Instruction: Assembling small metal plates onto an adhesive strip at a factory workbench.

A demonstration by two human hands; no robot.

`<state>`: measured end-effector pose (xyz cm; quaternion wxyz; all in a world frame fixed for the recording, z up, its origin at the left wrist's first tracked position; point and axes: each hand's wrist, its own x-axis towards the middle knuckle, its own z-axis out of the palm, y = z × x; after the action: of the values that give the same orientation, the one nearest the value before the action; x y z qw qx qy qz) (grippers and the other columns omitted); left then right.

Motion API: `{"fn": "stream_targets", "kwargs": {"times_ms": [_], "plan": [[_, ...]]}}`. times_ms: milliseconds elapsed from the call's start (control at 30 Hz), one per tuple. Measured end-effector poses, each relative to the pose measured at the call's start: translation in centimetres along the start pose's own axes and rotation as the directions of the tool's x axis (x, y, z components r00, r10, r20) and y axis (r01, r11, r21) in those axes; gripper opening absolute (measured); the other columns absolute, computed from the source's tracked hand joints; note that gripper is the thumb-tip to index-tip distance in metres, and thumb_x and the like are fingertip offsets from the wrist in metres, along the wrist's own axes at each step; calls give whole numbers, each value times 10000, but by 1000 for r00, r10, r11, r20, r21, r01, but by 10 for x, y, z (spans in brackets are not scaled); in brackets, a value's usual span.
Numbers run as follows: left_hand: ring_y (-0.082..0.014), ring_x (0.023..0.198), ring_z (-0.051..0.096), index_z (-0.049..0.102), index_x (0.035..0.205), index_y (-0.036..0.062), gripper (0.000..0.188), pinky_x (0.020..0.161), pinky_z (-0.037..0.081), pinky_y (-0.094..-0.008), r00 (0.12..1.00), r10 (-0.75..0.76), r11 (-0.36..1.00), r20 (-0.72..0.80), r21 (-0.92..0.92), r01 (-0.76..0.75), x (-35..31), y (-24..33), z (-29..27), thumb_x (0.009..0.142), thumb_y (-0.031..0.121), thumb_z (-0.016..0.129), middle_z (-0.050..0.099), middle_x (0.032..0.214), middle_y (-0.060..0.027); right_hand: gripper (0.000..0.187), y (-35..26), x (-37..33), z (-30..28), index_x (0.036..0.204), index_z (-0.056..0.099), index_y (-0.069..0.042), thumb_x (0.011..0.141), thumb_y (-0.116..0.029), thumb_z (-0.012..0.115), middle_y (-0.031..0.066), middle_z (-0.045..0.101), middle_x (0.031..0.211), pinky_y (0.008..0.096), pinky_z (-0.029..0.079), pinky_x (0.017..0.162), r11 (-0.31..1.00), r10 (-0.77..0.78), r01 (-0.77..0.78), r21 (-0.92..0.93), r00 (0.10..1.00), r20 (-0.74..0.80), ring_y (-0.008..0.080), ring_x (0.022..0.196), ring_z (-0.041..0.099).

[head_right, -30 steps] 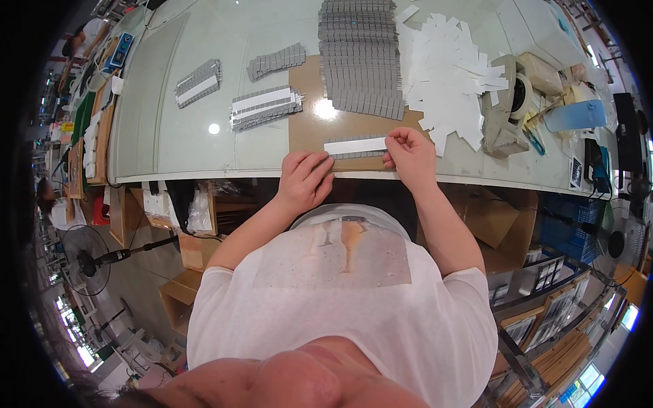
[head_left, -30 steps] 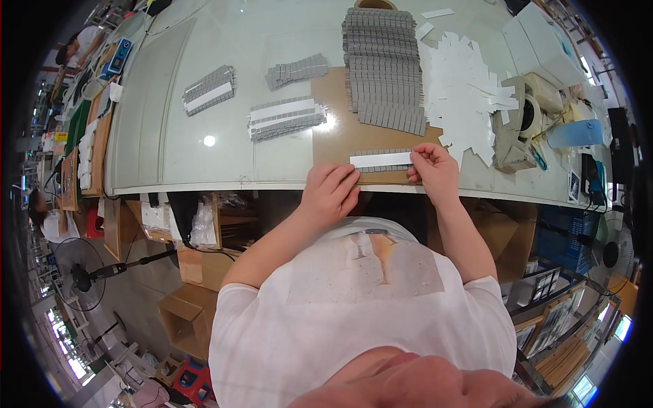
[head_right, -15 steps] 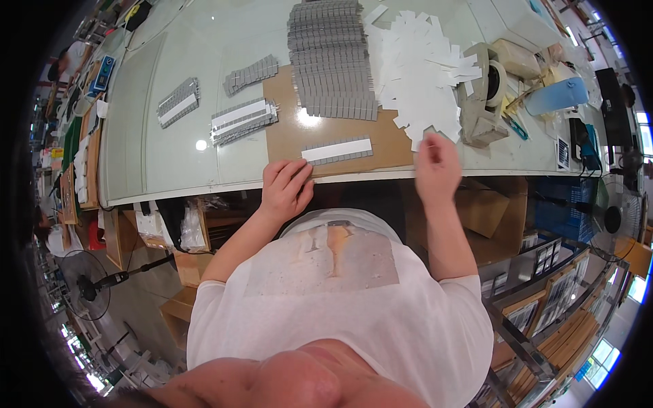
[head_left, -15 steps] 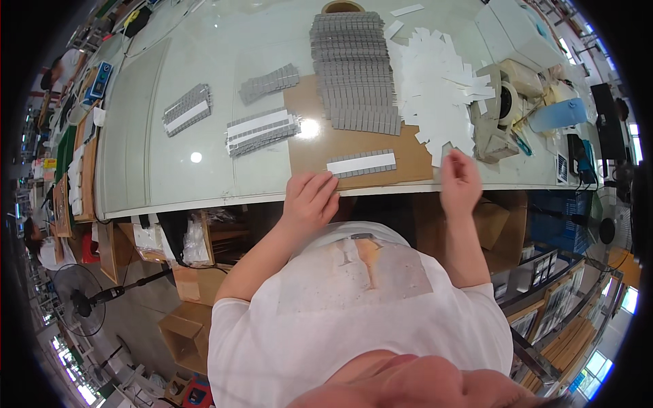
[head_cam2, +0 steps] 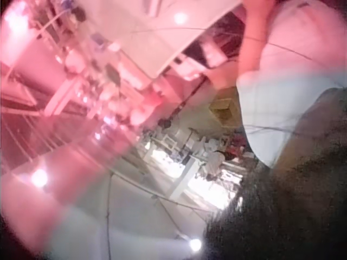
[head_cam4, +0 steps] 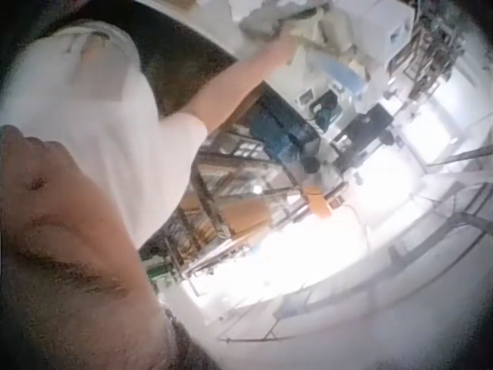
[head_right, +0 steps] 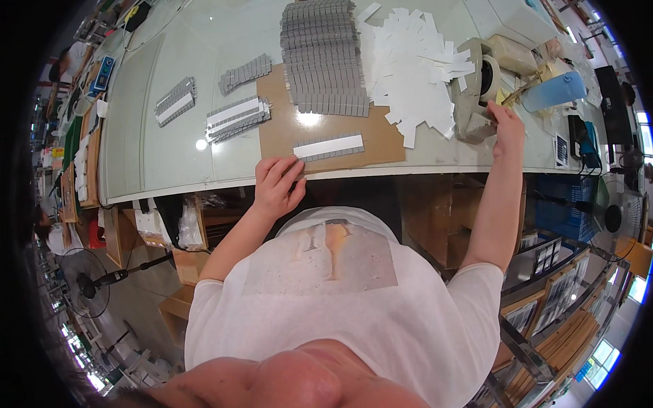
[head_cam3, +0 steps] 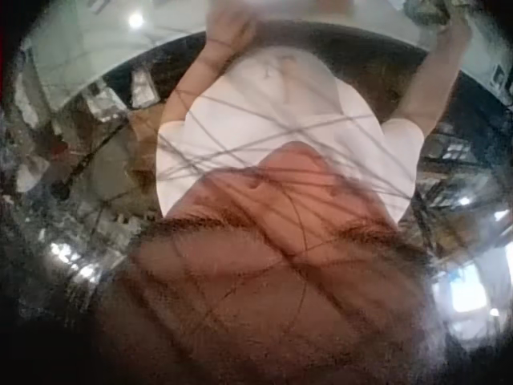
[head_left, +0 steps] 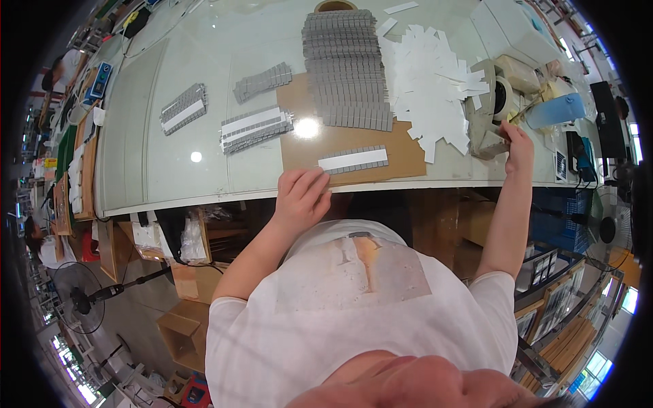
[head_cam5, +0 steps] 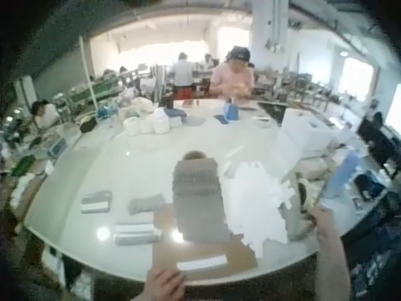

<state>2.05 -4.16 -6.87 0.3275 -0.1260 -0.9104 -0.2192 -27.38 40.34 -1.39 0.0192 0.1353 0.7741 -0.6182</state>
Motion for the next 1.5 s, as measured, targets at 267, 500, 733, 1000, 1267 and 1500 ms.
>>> {"fn": "stream_targets", "kwargs": {"times_ms": [267, 500, 733, 1000, 1267, 1500], "plan": [[-308, 1037, 595, 745, 1125, 63, 389, 917, 480, -407, 1000, -4, 997, -23, -78, 2, -2, -3, -1, 737, 68, 778, 682, 1190, -90, 81, 12, -129, -13, 961, 725, 37, 928, -36, 718, 28, 698, 961, 249, 474, 878, 903, -405, 425, 67, 892, -203, 104, 912, 600], [-307, 1039, 583, 759, 1075, 103, 346, 916, 478, -391, 1000, -20, 994, -17, -107, 18, 1, 7, -7, 732, 68, 790, 685, 1141, -64, 115, 107, -130, 4, 861, 644, -9, 932, -56, 722, 68, 639, 857, 276, 489, 775, 822, -534, 411, -394, 798, -279, 177, 847, 602], [-318, 925, 681, 698, 1212, 44, 459, 815, 563, -392, 777, -291, 570, 559, -551, 610, 51, 55, -33, 848, 291, 829, 697, 1188, -137, 165, 17, -238, 121, 822, 684, -88, 848, -234, 755, 96, 687, 822, 424, 540, 677, 548, -318, 813, -198, 421, 849, 318, 773, 673], [-324, 887, 704, 746, 1055, 73, 218, 776, 560, -395, 462, -263, 828, 847, -48, 559, 48, 38, -49, 970, 263, 679, 743, 972, -136, 82, 20, -243, 166, 1003, 684, -96, 943, -151, 675, 92, 690, 854, 424, 547, 697, 519, -399, 852, -67, 310, 863, 306, 812, 687], [-339, 921, 697, 757, 1059, 102, 175, 791, 557, -406, 587, -313, 785, 747, -145, 603, 61, 29, -37, 990, 225, 653, 730, 955, -134, 171, 24, -239, 171, 1001, 753, -20, 922, -172, 758, 131, 735, 856, 346, 538, 676, 893, -274, 421, -161, 790, 548, 241, 728, 695], [-349, 922, 670, 678, 1225, 64, 263, 784, 541, -436, 738, -241, 863, 630, -208, 460, 37, 34, -24, 1013, 188, 585, 688, 964, -141, 115, 24, -226, 171, 981, 746, -6, 924, -105, 759, 76, 737, 839, 292, 522, 650, 894, -205, 378, -242, 823, 530, 160, 681, 652]]}}
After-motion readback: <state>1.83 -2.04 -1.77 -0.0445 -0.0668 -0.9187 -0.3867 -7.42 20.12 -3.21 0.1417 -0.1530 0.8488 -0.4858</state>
